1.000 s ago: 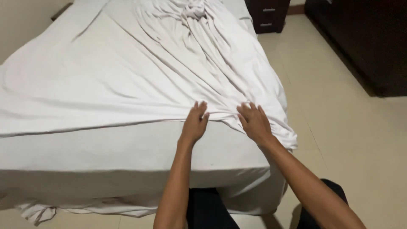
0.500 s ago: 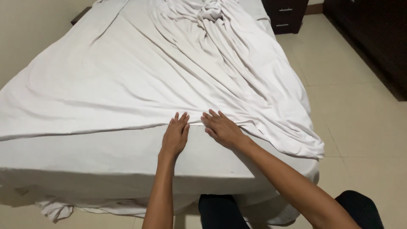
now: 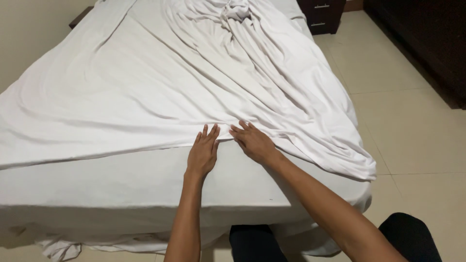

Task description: The person spreads a white fitted sheet over a mattress, smoothing it out and tucking the edges under the mattress at the corners and sides. They work around the bed to ensure the sheet is fully attached and wrinkle-free.

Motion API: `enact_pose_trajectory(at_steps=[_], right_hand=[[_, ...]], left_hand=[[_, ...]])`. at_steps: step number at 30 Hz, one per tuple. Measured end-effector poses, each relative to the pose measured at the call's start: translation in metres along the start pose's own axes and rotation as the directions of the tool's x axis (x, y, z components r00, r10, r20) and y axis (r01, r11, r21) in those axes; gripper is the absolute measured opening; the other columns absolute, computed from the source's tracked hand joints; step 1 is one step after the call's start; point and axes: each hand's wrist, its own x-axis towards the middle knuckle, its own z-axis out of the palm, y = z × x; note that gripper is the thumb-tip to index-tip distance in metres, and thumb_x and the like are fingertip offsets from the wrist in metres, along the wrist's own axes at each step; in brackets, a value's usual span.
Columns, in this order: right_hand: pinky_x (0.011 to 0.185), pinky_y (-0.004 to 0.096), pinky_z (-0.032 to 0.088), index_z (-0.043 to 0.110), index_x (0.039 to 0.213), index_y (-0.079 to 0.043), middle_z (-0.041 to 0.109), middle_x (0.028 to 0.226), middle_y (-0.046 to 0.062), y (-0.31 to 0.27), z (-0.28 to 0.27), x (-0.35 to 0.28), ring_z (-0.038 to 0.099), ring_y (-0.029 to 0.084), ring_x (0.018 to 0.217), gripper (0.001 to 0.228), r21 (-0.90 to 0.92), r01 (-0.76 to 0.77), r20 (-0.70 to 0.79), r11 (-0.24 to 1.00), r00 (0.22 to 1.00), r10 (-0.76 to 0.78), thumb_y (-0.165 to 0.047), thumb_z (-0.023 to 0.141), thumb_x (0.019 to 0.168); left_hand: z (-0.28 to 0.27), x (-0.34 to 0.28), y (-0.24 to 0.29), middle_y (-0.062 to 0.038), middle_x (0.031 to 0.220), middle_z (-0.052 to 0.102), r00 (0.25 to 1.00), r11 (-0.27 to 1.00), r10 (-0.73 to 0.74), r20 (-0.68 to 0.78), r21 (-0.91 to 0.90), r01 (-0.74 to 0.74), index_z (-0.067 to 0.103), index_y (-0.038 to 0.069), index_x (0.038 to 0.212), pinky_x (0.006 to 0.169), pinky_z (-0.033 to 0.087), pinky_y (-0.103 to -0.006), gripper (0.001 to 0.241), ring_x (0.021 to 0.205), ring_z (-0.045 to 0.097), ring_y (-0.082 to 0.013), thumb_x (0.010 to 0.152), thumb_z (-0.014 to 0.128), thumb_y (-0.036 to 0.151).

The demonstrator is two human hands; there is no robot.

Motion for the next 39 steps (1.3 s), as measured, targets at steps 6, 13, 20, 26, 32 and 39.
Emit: enact_pose_trajectory(at_steps=[6, 13, 20, 26, 32, 39], right_hand=[[0.117, 0.049, 0.031, 0.06, 0.14, -0.006, 0.055, 0.149, 0.009, -0.01, -0.024, -0.003, 0.04, 0.035, 0.144, 0.046, 0.015, 0.045, -0.019, 0.999, 0.999, -0.045, -0.03, 0.058, 0.101], [0.115, 0.046, 0.038, 0.07, 0.129, -0.011, 0.064, 0.142, 0.003, -0.019, -0.036, -0.035, 0.046, 0.032, 0.143, 0.035, 0.095, 0.03, 0.024, 0.995, 0.999, -0.033, -0.031, 0.054, 0.105], [0.115, 0.044, 0.041, 0.072, 0.125, -0.008, 0.069, 0.136, 0.006, -0.034, -0.045, -0.09, 0.053, 0.031, 0.139, 0.03, 0.13, 0.084, -0.036, 0.988, 0.996, -0.08, -0.024, 0.057, 0.104], [0.115, 0.045, 0.041, 0.072, 0.126, -0.008, 0.07, 0.134, 0.008, -0.049, -0.051, -0.117, 0.054, 0.032, 0.138, 0.029, 0.128, 0.14, -0.089, 0.982, 0.988, -0.129, -0.019, 0.06, 0.101], [0.118, 0.047, 0.04, 0.07, 0.129, -0.008, 0.069, 0.135, 0.008, -0.051, -0.05, -0.136, 0.055, 0.032, 0.138, 0.031, 0.093, 0.239, -0.107, 0.966, 0.967, -0.229, -0.018, 0.062, 0.102], [0.123, 0.053, 0.036, 0.066, 0.136, -0.007, 0.065, 0.143, 0.005, -0.039, -0.033, -0.152, 0.051, 0.03, 0.144, 0.036, 0.07, 0.393, -0.067, 0.917, 0.919, -0.389, -0.015, 0.061, 0.101]], left_hand=[[0.006, -0.021, 0.008, -0.008, 0.161, 0.044, 0.996, 0.999, 0.025, -0.09, -0.044, -0.029, 0.047, 0.008, 0.153, 0.123, 0.026, -0.0468, 0.048, 0.153, 0.03, -0.0321, 0.108, 0.039, 0.02], [0.0, -0.053, 0.034, -0.007, 0.161, 0.045, 0.995, 0.999, 0.007, -0.102, -0.052, -0.012, 0.049, 0.009, 0.152, 0.123, 0.025, -0.046, 0.046, 0.153, 0.031, -0.0305, 0.109, 0.04, 0.021], [0.009, -0.087, 0.061, -0.009, 0.161, 0.044, 0.993, 0.999, 0.029, -0.117, -0.042, -0.034, 0.05, 0.007, 0.15, 0.123, 0.024, -0.0466, 0.045, 0.154, 0.03, -0.0306, 0.107, 0.041, 0.02], [0.011, -0.111, 0.078, -0.009, 0.161, 0.045, 0.988, 0.999, 0.029, -0.151, -0.025, -0.033, 0.051, 0.007, 0.149, 0.122, 0.025, -0.0478, 0.045, 0.153, 0.031, -0.032, 0.107, 0.041, 0.019], [0.01, -0.129, 0.086, -0.008, 0.16, 0.046, 0.987, 0.997, 0.062, -0.151, -0.028, -0.067, 0.051, 0.007, 0.149, 0.121, 0.028, -0.0482, 0.046, 0.152, 0.033, -0.0324, 0.107, 0.041, 0.019], [0.009, -0.153, 0.089, -0.007, 0.157, 0.049, 0.981, 0.993, 0.113, -0.155, -0.026, -0.119, 0.053, 0.008, 0.148, 0.121, 0.03, -0.0487, 0.045, 0.15, 0.036, -0.0337, 0.104, 0.047, 0.017]])
